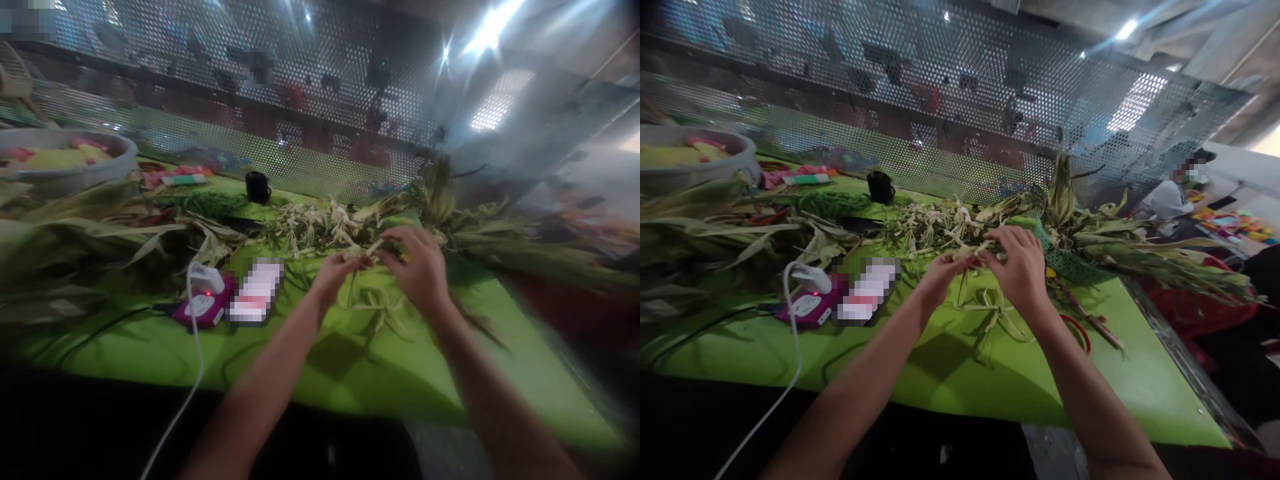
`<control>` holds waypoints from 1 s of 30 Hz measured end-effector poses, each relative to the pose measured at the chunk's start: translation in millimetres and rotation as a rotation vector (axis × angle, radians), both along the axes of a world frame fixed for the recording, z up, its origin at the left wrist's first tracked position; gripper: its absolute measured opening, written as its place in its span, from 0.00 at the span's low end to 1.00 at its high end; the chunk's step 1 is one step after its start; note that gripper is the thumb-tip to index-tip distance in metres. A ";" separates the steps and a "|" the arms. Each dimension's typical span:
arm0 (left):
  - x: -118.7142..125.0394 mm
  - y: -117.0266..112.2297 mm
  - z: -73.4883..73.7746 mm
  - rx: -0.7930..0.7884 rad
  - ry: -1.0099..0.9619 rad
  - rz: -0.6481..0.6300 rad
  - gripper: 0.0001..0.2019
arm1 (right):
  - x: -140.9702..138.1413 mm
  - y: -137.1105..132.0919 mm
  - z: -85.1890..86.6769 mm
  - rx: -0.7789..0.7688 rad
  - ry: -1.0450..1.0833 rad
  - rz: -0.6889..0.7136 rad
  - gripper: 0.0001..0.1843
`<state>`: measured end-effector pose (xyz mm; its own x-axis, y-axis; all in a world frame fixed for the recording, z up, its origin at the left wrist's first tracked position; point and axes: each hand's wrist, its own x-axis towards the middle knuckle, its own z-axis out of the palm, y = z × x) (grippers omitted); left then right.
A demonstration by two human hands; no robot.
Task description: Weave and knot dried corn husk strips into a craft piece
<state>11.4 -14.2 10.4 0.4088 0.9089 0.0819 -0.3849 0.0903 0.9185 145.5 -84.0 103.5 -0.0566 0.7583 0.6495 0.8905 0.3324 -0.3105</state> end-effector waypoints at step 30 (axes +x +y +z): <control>11.8 -13.9 1.0 -0.249 -0.249 0.324 0.20 | -70.1 25.8 -104.7 -0.115 0.738 -0.103 0.11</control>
